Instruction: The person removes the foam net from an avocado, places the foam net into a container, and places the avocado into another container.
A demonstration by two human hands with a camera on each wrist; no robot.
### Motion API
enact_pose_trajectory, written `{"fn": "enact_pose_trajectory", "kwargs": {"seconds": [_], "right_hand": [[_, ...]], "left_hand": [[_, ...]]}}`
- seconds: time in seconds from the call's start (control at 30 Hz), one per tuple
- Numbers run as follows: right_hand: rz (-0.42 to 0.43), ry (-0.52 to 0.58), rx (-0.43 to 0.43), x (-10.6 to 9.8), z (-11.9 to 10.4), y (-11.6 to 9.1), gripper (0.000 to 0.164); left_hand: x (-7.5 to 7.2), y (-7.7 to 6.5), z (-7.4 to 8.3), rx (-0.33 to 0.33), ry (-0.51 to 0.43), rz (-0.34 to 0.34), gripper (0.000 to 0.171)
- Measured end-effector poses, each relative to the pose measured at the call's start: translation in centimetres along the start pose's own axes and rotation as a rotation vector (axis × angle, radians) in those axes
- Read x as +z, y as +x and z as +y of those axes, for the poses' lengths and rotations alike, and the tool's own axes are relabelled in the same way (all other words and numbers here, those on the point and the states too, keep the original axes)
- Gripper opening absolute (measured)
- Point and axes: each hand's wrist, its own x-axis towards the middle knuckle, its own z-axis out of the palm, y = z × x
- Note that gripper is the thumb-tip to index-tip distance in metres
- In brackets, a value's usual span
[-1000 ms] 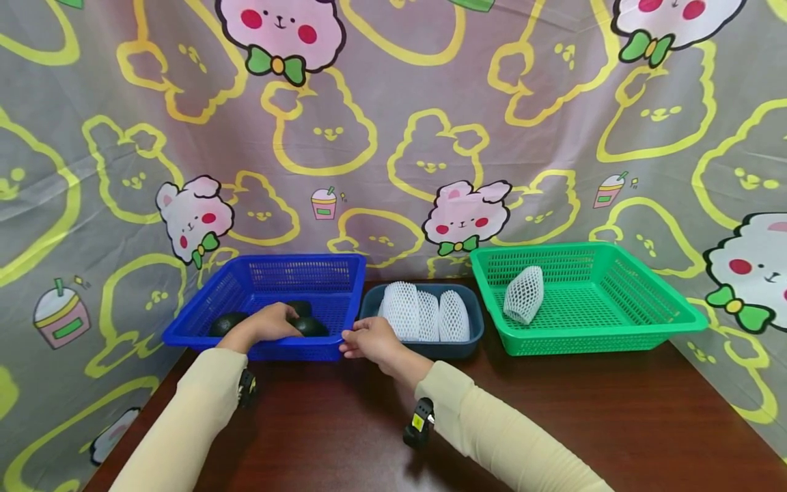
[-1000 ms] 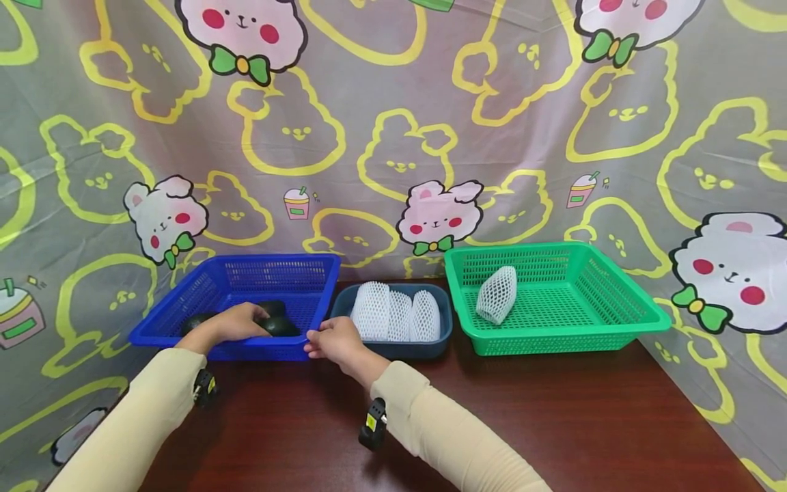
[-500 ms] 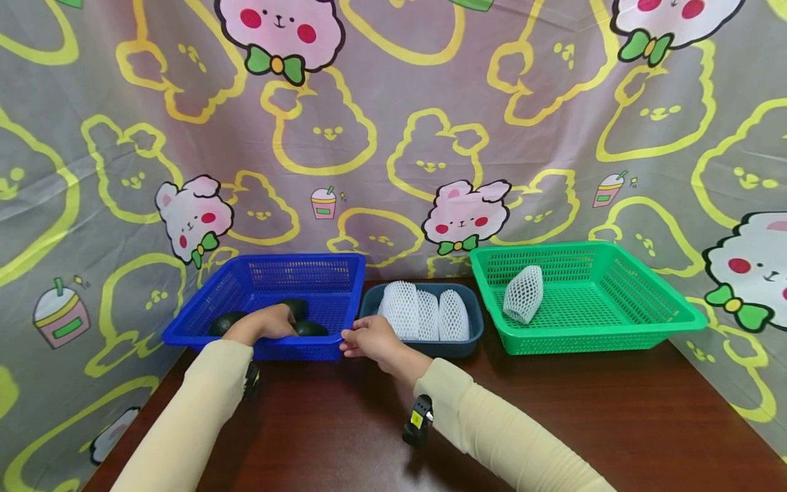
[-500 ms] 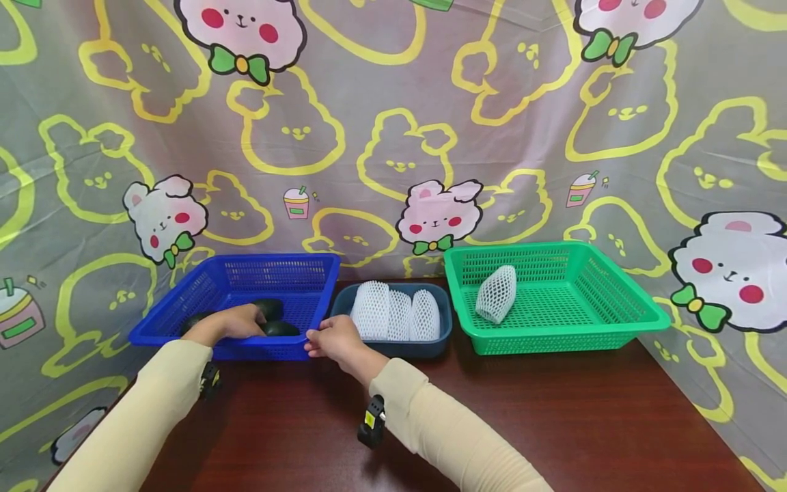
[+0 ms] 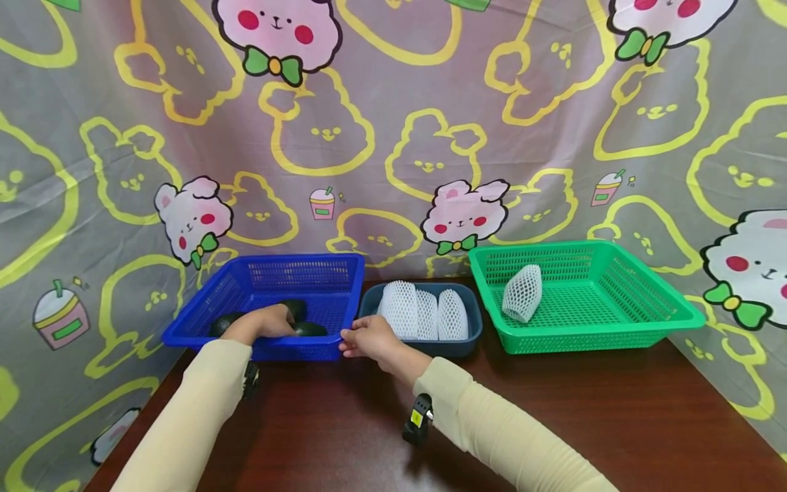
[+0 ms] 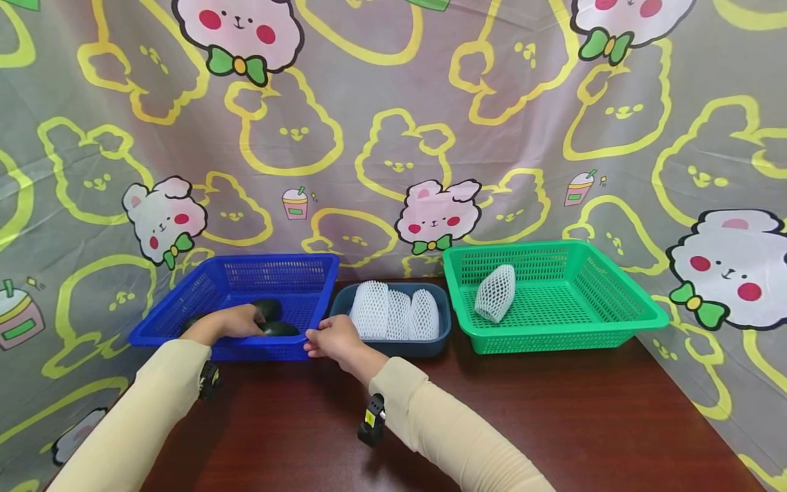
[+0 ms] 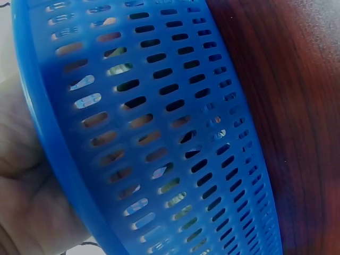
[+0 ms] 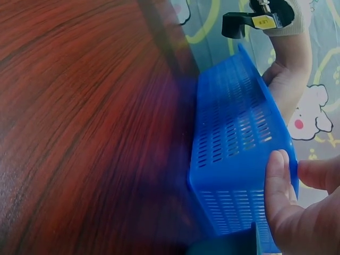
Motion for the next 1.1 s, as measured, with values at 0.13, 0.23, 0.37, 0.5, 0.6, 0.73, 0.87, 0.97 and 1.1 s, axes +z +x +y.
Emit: {"fn": "enact_pose_trajectory", "kwargs": {"seconds": [0.13, 0.23, 0.37, 0.5, 0.6, 0.73, 0.87, 0.97, 1.1], "right_hand": [[-0.024, -0.023, 0.001, -0.2, -0.1, 0.2, 0.026], [-0.054, -0.05, -0.006, -0.5, -0.1, 0.3, 0.028], [-0.09, -0.096, -0.018, -1.2, -0.2, 0.1, 0.031], [-0.113, -0.14, -0.035, -2.2, -0.7, -0.5, 0.031], [-0.133, -0.175, -0.048, -3.3, -1.3, -1.0, 0.033], [-0.145, -0.238, -0.059, -5.1, -2.4, -1.7, 0.04], [-0.114, -0.3, -0.063, -7.0, -3.7, -2.5, 0.042], [-0.07, -0.335, -0.068, -8.5, -4.6, -2.9, 0.041], [-0.02, -0.361, -0.072, -10.4, -5.5, -3.4, 0.041]], "left_hand": [[-0.1, -0.2, 0.0, -0.004, 0.002, 0.009, 0.042], [-0.1, -0.3, 0.1, -0.017, -0.007, 0.022, 0.041], [-0.1, -0.5, 0.4, -0.025, 0.011, 0.051, 0.04], [-0.4, -1.1, 0.9, -0.035, 0.032, 0.07, 0.049], [-0.7, -1.5, 1.2, -0.041, 0.025, 0.071, 0.056], [-0.8, -1.7, 1.5, -0.028, 0.019, 0.088, 0.059], [-0.6, -1.6, 2.2, 0.0, 0.024, 0.16, 0.061], [-0.3, -1.6, 3.1, 0.034, 0.011, 0.237, 0.064], [0.4, -1.7, 4.8, 0.093, -0.028, 0.338, 0.065]]}}
